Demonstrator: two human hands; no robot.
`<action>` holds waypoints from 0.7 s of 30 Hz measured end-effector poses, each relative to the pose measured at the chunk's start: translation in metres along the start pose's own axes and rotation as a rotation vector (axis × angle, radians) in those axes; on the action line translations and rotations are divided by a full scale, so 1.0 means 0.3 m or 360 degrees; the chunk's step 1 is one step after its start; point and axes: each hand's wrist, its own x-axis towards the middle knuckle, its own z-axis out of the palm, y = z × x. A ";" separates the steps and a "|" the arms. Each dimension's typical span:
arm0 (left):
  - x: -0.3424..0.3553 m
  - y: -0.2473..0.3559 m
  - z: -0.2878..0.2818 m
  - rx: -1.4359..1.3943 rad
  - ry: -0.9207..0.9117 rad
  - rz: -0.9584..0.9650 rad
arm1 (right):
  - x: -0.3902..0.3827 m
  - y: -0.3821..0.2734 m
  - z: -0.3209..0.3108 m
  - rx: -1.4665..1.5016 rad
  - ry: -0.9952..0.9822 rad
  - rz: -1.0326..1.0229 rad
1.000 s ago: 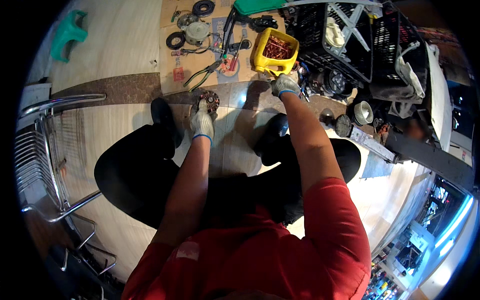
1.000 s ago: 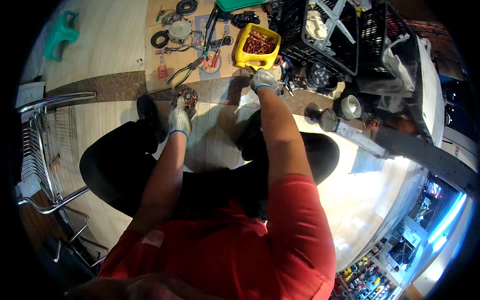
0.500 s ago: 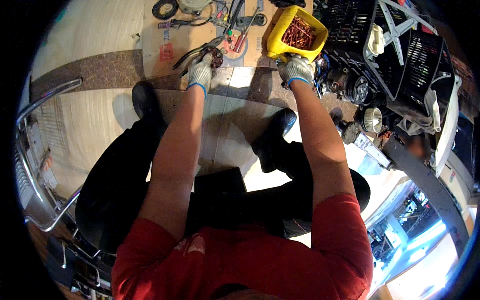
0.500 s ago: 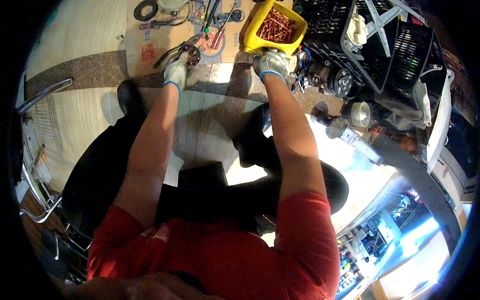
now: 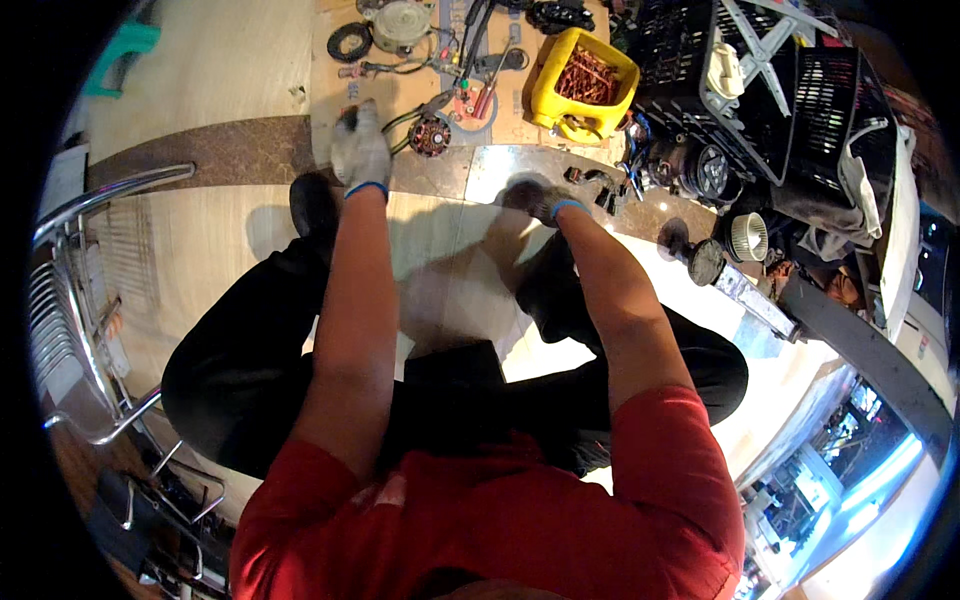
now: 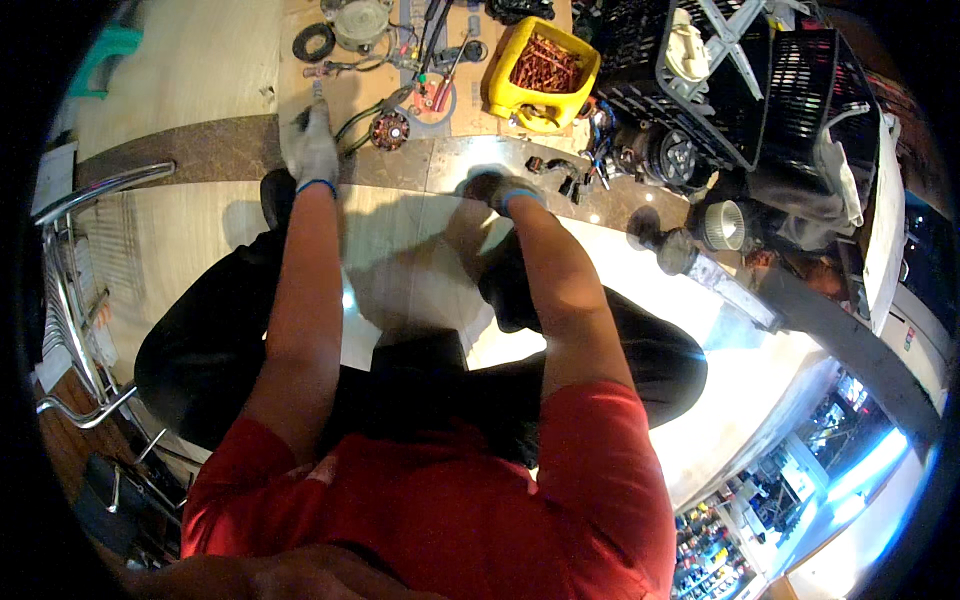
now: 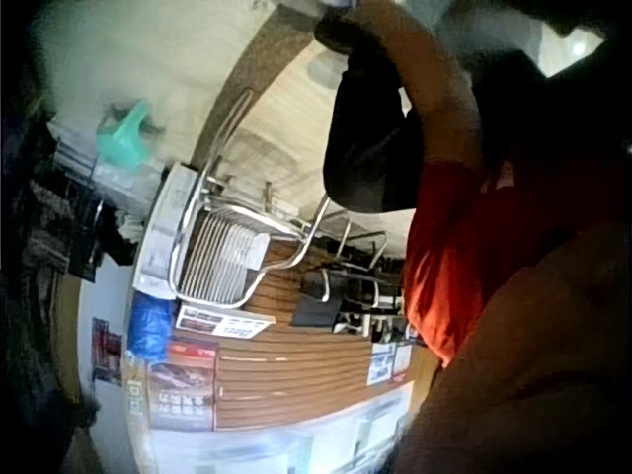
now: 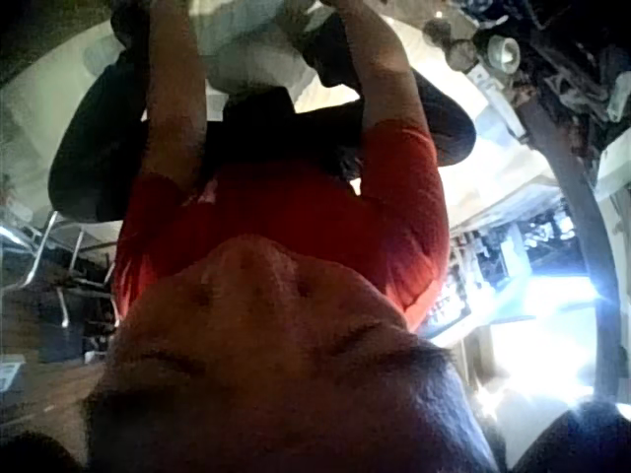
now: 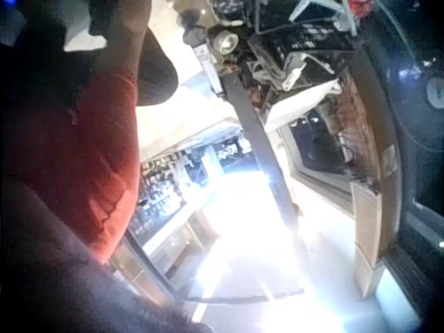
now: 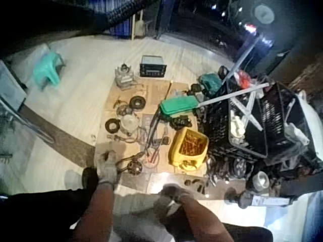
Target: The person works on an alternator by hand and with a tool, picking up a wire and inserting it into a small component.
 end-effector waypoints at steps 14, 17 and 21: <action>-0.391 0.794 -0.297 -0.1528 -0.1657 -0.0369 | -0.912 0.002 -0.863 0.0289 0.1922 -0.0033; -0.500 0.886 -0.330 -0.1577 -0.1914 -0.0517 | -1.057 -0.106 -0.832 0.0389 0.2274 -0.0363; -0.501 0.941 -0.456 -0.1860 -0.2068 -0.0400 | -1.080 -0.248 -0.713 -0.0291 0.2059 -0.0711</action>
